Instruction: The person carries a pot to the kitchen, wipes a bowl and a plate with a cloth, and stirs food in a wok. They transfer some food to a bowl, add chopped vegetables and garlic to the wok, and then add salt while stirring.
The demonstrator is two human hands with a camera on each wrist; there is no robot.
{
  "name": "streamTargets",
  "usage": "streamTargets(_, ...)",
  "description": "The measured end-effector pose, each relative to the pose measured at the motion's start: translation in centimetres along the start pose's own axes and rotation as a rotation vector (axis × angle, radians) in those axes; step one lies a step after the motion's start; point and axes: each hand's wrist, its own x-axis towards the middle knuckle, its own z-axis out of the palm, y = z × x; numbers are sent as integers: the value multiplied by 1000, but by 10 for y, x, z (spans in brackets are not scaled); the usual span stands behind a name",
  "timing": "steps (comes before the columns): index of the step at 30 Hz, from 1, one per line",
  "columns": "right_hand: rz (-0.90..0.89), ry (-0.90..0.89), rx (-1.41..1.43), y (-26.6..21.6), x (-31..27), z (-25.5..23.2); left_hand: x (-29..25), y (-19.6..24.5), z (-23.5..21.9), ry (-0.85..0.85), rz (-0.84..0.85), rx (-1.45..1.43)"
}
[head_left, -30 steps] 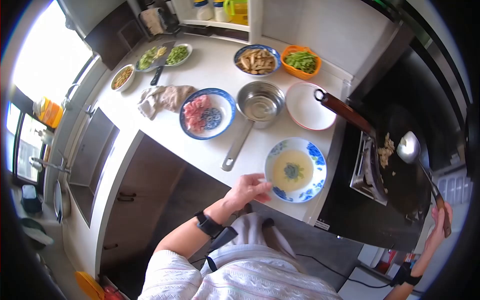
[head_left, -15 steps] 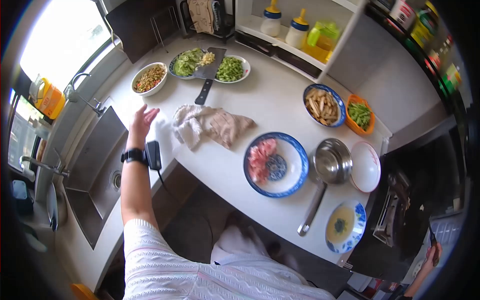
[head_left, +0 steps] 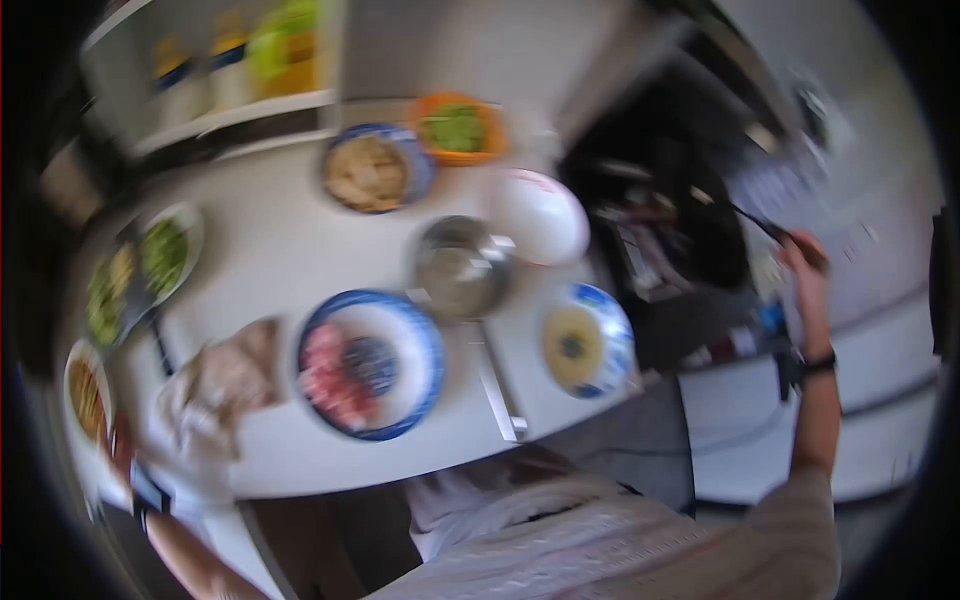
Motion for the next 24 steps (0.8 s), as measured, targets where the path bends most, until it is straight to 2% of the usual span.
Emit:
streamTargets(1,-50,-15,14,-5,1,0,-32,-6,44,-65,-52,3)
streamTargets(2,-30,11,41,-4,0,-3,-68,-5,64,-114,-86,15)
streamTargets(3,29,5,45,-2,0,-7,-101,-2,63,-146,-103,35)
streamTargets(4,86,17,39,-4,-1,-7,-112,14,-9,-163,-105,61)
streamTargets(5,87,15,37,7,2,-13,-112,45,-148,-168,-101,88)
streamTargets(8,132,70,75,10,1,-20,-107,50,-195,-150,-52,179)
streamTargets(10,151,28,166,25,2,-31,-114,53,-197,-124,1,250)
streamTargets(12,156,7,227,49,6,-47,-127,58,-180,-93,64,334)
streamTargets(14,157,-11,294,77,7,-62,-144,57,-147,-64,135,420)
streamTargets(16,15,-64,320,105,8,-77,-164,52,-103,-29,204,506)
streamTargets(17,24,-64,345,120,9,-87,-177,50,-80,-8,233,550)
streamTargets(18,0,-52,382,131,12,-99,-172,1,43,-13,302,520)
streamTargets(19,-32,-38,422,141,15,-110,-170,-32,119,14,291,394)
streamTargets(20,3,-37,462,147,19,-123,-164,-54,173,-9,244,323)
streamTargets(21,-4,-41,482,153,23,-136,-153,-70,216,49,168,288)
streamTargets(22,-25,-38,519,159,27,-147,-140,-99,264,177,153,218)
streamTargets(23,-44,-38,555,162,30,-158,-121,-113,265,-127,228,419)
streamTargets(24,-41,-10,564,162,32,-167,-103,-135,294,-164,190,364)
